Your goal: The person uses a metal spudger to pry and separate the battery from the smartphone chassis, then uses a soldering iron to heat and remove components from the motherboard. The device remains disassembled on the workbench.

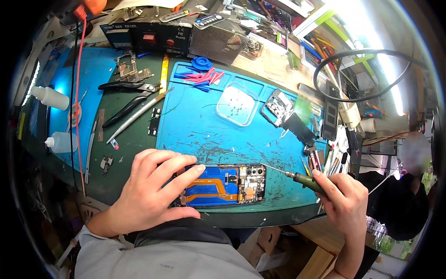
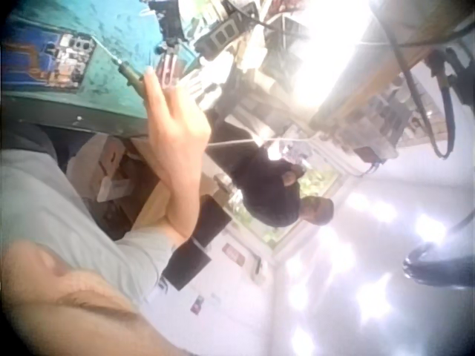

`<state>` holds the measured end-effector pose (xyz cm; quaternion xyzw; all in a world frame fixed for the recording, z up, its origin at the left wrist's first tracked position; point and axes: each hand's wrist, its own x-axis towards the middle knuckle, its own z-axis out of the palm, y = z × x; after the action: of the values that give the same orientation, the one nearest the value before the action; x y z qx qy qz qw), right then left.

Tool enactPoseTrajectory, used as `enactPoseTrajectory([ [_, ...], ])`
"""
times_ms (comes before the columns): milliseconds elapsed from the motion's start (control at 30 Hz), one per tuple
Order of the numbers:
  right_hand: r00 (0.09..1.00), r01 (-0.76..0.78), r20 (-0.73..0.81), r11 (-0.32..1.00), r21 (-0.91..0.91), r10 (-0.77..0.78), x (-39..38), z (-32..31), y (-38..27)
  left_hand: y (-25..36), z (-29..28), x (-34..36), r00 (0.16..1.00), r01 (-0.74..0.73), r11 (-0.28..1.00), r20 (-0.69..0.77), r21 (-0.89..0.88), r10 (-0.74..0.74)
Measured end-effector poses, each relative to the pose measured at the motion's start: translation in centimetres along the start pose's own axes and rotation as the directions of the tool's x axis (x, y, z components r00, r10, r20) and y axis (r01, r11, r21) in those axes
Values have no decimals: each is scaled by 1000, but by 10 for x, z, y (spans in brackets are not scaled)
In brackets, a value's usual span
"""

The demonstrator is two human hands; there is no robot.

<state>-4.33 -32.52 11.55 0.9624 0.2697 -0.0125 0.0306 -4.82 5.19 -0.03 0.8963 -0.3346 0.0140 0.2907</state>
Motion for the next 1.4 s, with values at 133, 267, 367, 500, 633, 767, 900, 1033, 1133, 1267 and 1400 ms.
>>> enactPoseTrajectory([
  [133,1000,10,-1,1000,-21,-10,-1,2,3,1,0,2,1000,7,1000,3,-10,-7],
  [267,1000,6,3,1000,-16,-6,-1,2,4,2,0,2,1000,11,1000,4,-4,-11],
  [367,1000,6,8,1000,-19,-6,-1,2,4,1,0,2,1000,13,1000,7,-3,-13],
  [500,1000,15,15,1000,-25,-14,1,0,4,1,0,2,1000,19,1000,11,-4,-19],
  [633,1000,17,23,999,-30,-16,4,-1,5,1,0,1,1000,16,1000,9,-5,-16],
  [767,999,18,29,1000,-15,-18,6,-2,6,1,0,2,1000,16,1000,10,-5,-16],
  [900,999,28,28,1000,3,-28,10,-3,6,2,0,2,1000,20,1000,12,-3,-20],
  [1033,999,27,35,999,24,-28,10,0,9,2,0,2,1000,24,1000,13,-3,-24],
  [1133,999,44,15,998,50,-45,10,5,11,2,0,2,1000,22,1000,14,-2,-22],
  [1267,997,44,54,997,65,-47,9,5,12,2,0,2,1000,23,1000,12,0,-23],
  [1400,998,52,24,997,60,-54,13,10,8,2,0,2,1000,21,1000,13,8,-21],
])
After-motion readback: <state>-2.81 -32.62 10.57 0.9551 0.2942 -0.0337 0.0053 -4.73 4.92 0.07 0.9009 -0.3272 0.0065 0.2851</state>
